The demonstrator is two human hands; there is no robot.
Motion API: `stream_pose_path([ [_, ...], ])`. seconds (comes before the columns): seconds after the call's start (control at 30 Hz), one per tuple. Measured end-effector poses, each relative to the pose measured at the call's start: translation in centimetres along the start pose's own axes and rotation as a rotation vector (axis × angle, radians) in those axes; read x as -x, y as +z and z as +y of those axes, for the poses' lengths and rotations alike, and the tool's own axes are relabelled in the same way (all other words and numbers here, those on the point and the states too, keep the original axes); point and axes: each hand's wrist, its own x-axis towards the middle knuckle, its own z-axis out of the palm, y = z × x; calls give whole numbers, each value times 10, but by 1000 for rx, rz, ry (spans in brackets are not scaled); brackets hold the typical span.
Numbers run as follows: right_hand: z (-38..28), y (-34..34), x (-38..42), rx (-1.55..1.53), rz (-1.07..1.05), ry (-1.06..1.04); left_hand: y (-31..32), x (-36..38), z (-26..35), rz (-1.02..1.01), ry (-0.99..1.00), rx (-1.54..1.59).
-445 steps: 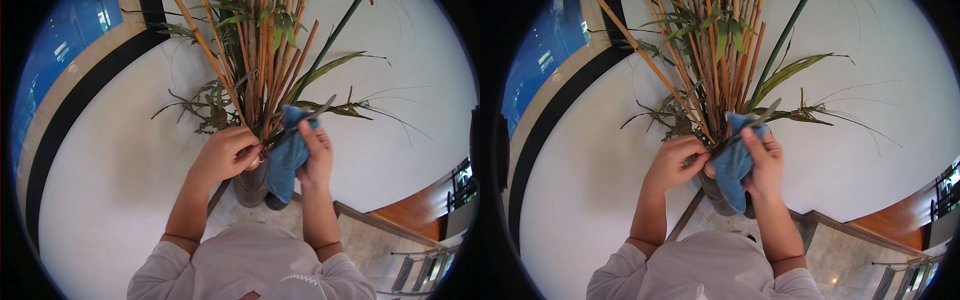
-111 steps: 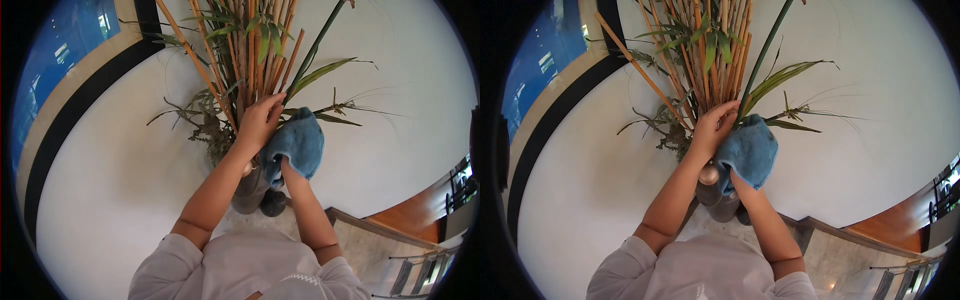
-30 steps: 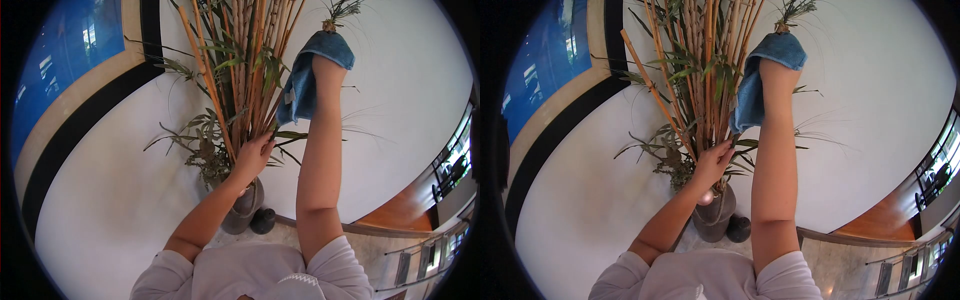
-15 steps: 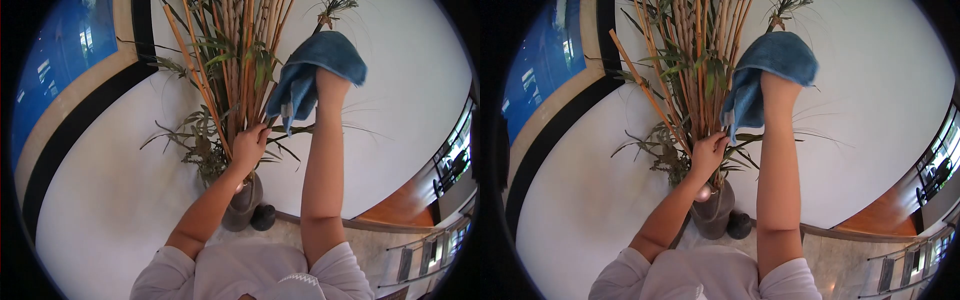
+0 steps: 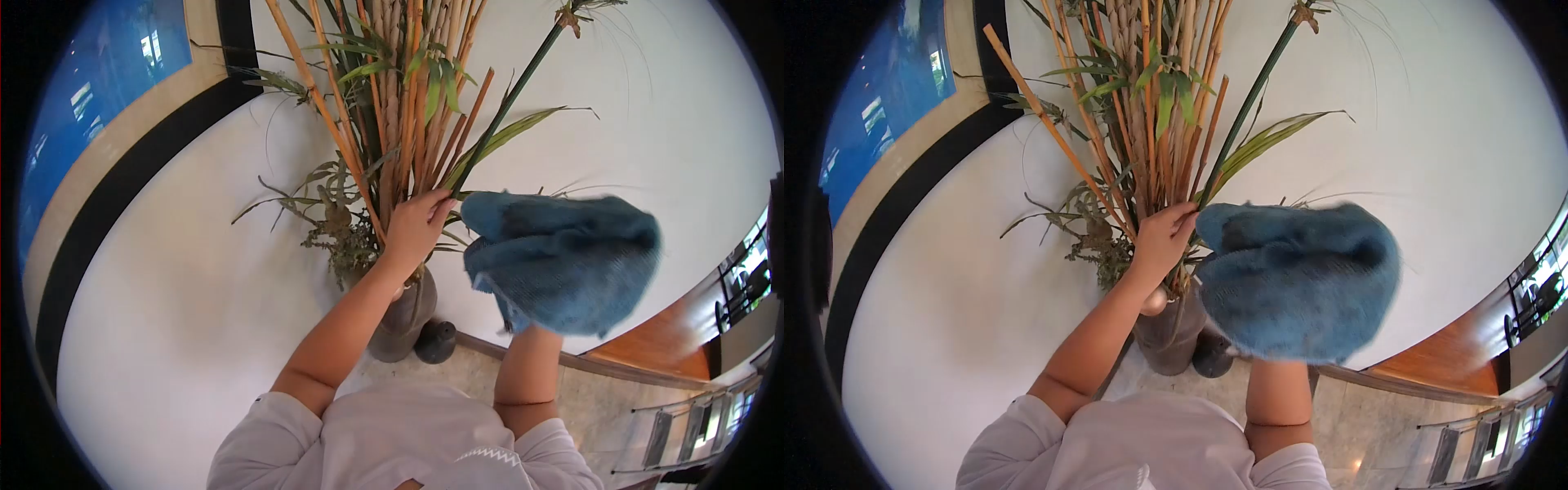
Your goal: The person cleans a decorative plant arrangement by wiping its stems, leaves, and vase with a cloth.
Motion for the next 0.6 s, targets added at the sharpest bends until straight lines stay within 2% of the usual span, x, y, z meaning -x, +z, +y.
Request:
stream_pose_path([
  [0.2, -19, -48, -8, -223, -175, -86, 2, 2, 0, -26, -16, 30],
  [0.33, -17, -68, -10, -349, -482, -119, 1, 4, -9, -75, -20, 14],
  [0.43, -10, -65, 5, -372, -775, -68, -5, 10, -15, -108, -89, 132],
  [0.47, -4, -60, 12, -362, -857, -45, -10, 11, -15, -145, -194, 191],
  [0.6, 38, -31, 61, -250, -1036, 68, -22, 12, -23, -64, -218, 269],
])
